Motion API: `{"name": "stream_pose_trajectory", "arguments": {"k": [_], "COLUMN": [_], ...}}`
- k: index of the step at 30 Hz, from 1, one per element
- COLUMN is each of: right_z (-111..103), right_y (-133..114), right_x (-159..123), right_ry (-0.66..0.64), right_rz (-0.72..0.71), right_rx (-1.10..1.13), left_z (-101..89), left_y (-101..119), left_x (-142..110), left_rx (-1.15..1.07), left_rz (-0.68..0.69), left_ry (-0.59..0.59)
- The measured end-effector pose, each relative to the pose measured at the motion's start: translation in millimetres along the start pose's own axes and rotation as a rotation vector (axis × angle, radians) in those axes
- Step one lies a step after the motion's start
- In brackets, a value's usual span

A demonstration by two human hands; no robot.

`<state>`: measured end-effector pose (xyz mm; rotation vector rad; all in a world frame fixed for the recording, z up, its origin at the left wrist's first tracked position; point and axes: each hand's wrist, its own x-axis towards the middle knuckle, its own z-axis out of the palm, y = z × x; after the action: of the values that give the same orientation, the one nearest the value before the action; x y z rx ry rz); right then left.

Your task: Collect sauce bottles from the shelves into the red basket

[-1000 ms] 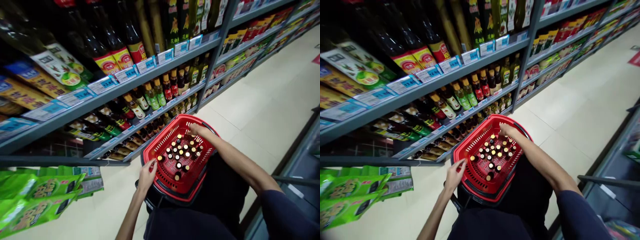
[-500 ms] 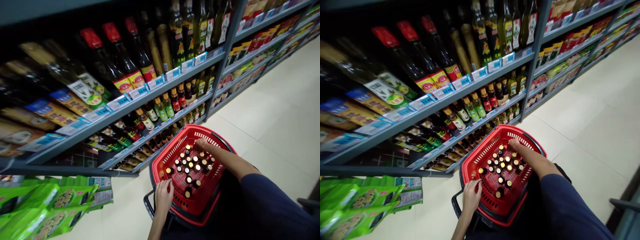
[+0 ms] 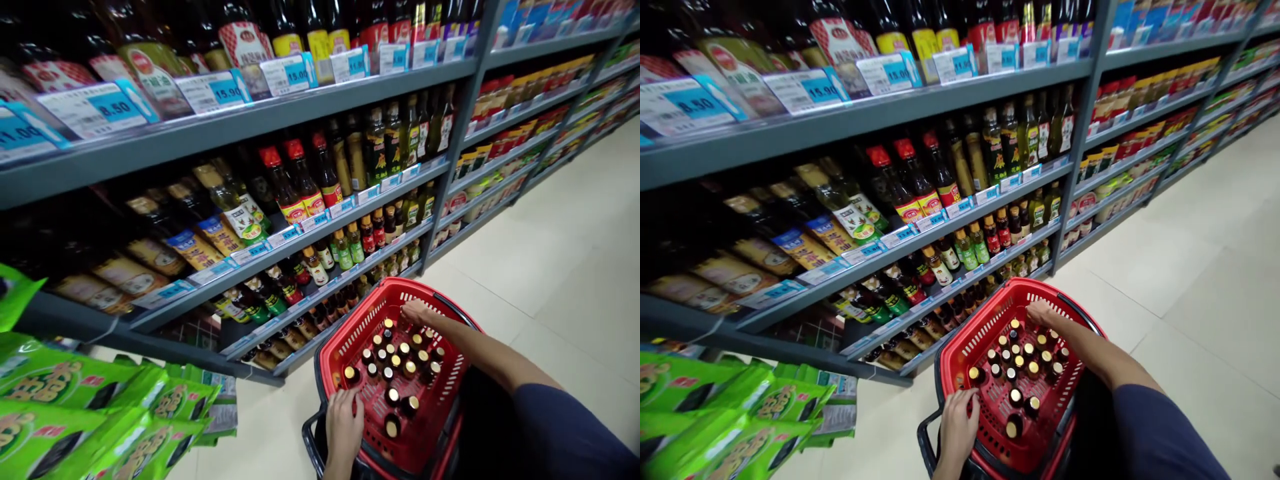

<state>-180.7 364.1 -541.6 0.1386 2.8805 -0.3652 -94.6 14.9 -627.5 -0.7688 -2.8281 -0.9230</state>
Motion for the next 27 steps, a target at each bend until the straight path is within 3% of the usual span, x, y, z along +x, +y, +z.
{"name": "stream_pose_trajectory", "arguments": {"k": [4, 7, 8, 9, 11, 13, 15, 17, 20, 24, 27], "right_z": [-51.4, -112.3, -137.3, -163.6, -216.3, -260.9, -291.4, -307.9, -316.5, -316.4, -307.6], "right_y": [-2.2, -11.0, -18.6, -29.1, -58.3, -94.7, -131.6, -162.9, -193.9, -207.8, -204.8], "right_x": [-30.1, -66.2, -79.8, -93.7, -120.9, -146.7, -169.4, -186.6, -199.6, -199.2, -195.9], "right_ry": [0.027, 0.117, 0.177, 0.317, 0.542, 0.686, 0.759, 0.797, 0.837, 0.813, 0.763], "right_rz": [-0.102, -0.175, -0.209, -0.279, -0.423, -0.468, -0.473, -0.469, -0.487, -0.517, -0.484], "right_rx": [-0.072, -0.091, -0.088, -0.063, 0.05, 0.188, 0.32, 0.415, 0.461, 0.466, 0.504], "left_z": [-1.8, -29.9, -47.0, -67.4, -114.9, -162.5, -199.9, -221.7, -233.0, -238.1, -240.5], "left_y": [-4.1, 15.7, 29.4, 46.5, 87.0, 128.3, 161.0, 179.8, 186.1, 180.8, 178.6], "left_x": [2.5, 35.7, 54.1, 74.4, 113.9, 139.5, 144.5, 134.2, 113.8, 104.4, 102.6], "left_rx": [-0.113, -0.432, -0.569, -0.667, -0.812, -1.014, -1.211, -1.32, -1.295, -1.204, -1.195], "left_rz": [-0.051, -0.161, -0.176, -0.147, -0.024, 0.089, 0.172, 0.219, 0.225, 0.183, 0.241], "left_ry": [-0.012, -0.028, -0.018, 0.014, 0.04, -0.045, -0.176, -0.262, -0.232, -0.095, -0.166]}}
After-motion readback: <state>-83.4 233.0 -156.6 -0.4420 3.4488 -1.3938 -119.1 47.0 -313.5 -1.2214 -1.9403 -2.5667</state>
